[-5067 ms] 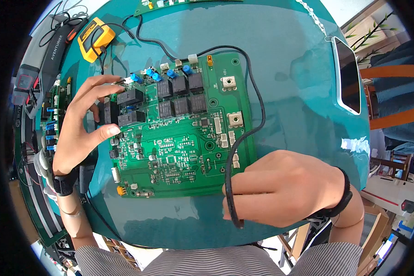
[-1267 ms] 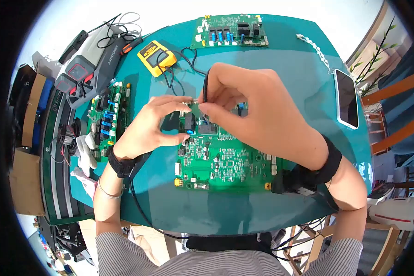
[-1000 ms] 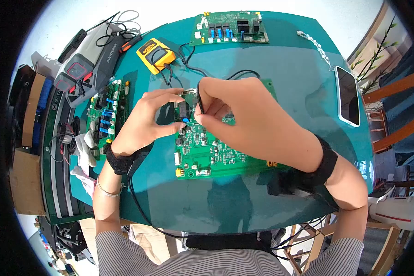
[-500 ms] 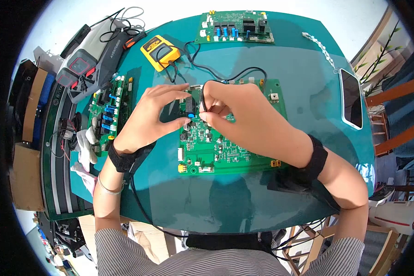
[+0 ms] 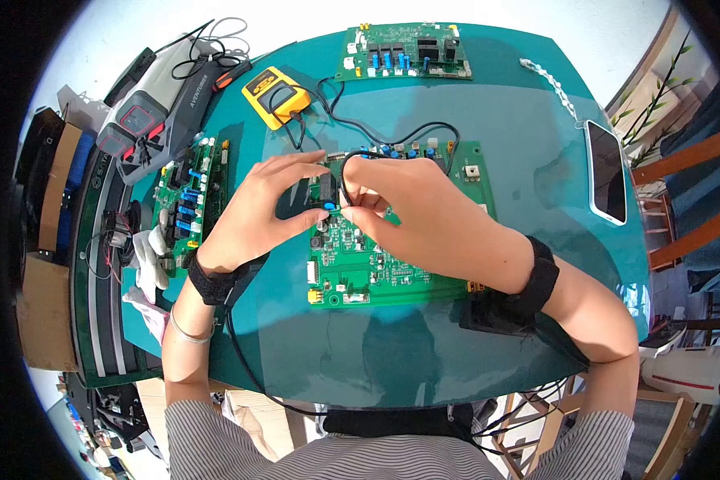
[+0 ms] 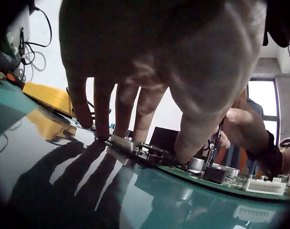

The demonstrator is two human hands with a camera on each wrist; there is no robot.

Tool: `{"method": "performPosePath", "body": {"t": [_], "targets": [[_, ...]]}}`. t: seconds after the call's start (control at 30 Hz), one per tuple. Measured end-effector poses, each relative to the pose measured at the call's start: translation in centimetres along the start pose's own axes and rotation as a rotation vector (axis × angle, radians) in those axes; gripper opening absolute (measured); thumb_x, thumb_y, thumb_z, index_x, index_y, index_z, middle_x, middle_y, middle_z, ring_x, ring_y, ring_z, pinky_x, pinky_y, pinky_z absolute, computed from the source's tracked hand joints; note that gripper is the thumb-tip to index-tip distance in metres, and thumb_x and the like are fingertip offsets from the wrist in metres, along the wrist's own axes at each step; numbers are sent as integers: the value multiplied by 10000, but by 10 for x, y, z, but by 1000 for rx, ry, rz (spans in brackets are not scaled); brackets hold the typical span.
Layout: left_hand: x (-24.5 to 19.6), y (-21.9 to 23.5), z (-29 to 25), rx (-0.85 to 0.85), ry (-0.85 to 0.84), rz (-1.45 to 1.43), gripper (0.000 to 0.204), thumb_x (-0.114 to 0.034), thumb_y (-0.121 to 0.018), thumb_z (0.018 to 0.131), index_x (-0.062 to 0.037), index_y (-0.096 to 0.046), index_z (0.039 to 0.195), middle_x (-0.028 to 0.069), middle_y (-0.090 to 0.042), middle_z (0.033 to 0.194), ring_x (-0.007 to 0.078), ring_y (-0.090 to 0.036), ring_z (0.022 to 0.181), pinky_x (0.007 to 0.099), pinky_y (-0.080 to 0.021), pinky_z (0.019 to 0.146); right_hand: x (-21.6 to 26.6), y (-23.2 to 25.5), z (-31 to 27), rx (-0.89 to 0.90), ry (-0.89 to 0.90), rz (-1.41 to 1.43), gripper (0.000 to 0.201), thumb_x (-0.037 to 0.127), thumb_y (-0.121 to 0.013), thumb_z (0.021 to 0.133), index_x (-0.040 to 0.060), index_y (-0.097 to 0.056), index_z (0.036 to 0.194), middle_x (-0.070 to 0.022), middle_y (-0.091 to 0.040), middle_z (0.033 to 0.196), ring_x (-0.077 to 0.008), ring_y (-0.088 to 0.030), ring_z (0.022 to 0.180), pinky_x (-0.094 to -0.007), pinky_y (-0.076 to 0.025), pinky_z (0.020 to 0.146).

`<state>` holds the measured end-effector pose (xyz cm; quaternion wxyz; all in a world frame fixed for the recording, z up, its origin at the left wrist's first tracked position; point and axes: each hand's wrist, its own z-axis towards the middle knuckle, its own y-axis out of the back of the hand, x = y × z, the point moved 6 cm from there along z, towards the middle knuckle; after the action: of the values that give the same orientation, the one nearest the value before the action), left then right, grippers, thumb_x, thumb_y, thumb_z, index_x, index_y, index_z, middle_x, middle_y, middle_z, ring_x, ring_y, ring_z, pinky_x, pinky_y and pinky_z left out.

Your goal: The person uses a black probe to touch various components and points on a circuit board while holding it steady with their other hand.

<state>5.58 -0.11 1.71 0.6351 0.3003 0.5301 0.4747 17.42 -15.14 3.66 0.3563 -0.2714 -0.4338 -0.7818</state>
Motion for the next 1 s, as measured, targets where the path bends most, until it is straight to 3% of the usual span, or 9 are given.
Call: {"method": "performPosePath", "body": {"t": [0.37, 0.67, 0.7, 0.77, 0.8, 0.9, 1.0], "targets": [[3, -1, 1, 12, -9, -24, 505, -169, -835, 820, -65, -660, 1282, 139, -617, 1442, 347, -565, 1336, 441, -407, 1137, -2, 1, 2, 36, 19, -99, 169, -23, -715, 878, -22, -553, 926, -154, -629, 804, -299, -678, 703, -364, -556, 671], [5, -2, 2, 15, -130, -57, 479, -160, -823, 862, 26, -642, 1264, 195, -635, 1404, 374, -602, 1301, 420, -449, 1117, -21, 10, 0, 4, 10, -18, 229, 66, -743, 903, 12, -527, 850, -121, -536, 643, -207, -466, 560, -328, -431, 557], [4, -1, 3, 17, -137, -47, 481, -165, -821, 870, 29, -638, 1270, 195, -636, 1404, 371, -602, 1301, 415, -447, 1119, -24, 14, 1, 7, -2, -12, 229, 66, -743, 903, 12, -527, 850, -121, -536, 643, -207, -466, 560, -328, -431, 557], [3, -2, 2, 5, -142, -20, 481, -175, -810, 888, 32, -633, 1284, 188, -632, 1415, 352, -594, 1319, 403, -437, 1129, -25, 14, 1, 152, 1, -175, 204, 39, -682, 980, -16, -514, 878, -58, -676, 883, -97, -612, 755, -280, -543, 742], [4, -3, 2, 6, -143, -15, 483, -175, -807, 892, 32, -629, 1290, 187, -630, 1419, 349, -591, 1325, 403, -434, 1132, -27, 14, -1, 149, -93, -66, 207, 43, -686, 982, -12, -518, 874, -54, -662, 871, -93, -613, 751, -275, -532, 738], [3, -4, 2, -42, -179, -4, 437, -170, -800, 888, 28, -642, 1244, 197, -651, 1352, 369, -611, 1265, 407, -458, 1095, -25, 13, 0, 169, 22, -118, 177, 50, -686, 984, -15, -551, 889, -39, -635, 804, -98, -606, 739, -273, -525, 733], [-1, -4, 2, -80, -210, -23, 392, -165, -795, 884, 25, -657, 1197, 209, -676, 1270, 390, -636, 1192, 412, -487, 1050, -19, 10, -1, 166, -78, -89, 136, 49, -691, 977, -18, -590, 915, -36, -600, 735, -100, -593, 717, -269, -505, 708]]}}
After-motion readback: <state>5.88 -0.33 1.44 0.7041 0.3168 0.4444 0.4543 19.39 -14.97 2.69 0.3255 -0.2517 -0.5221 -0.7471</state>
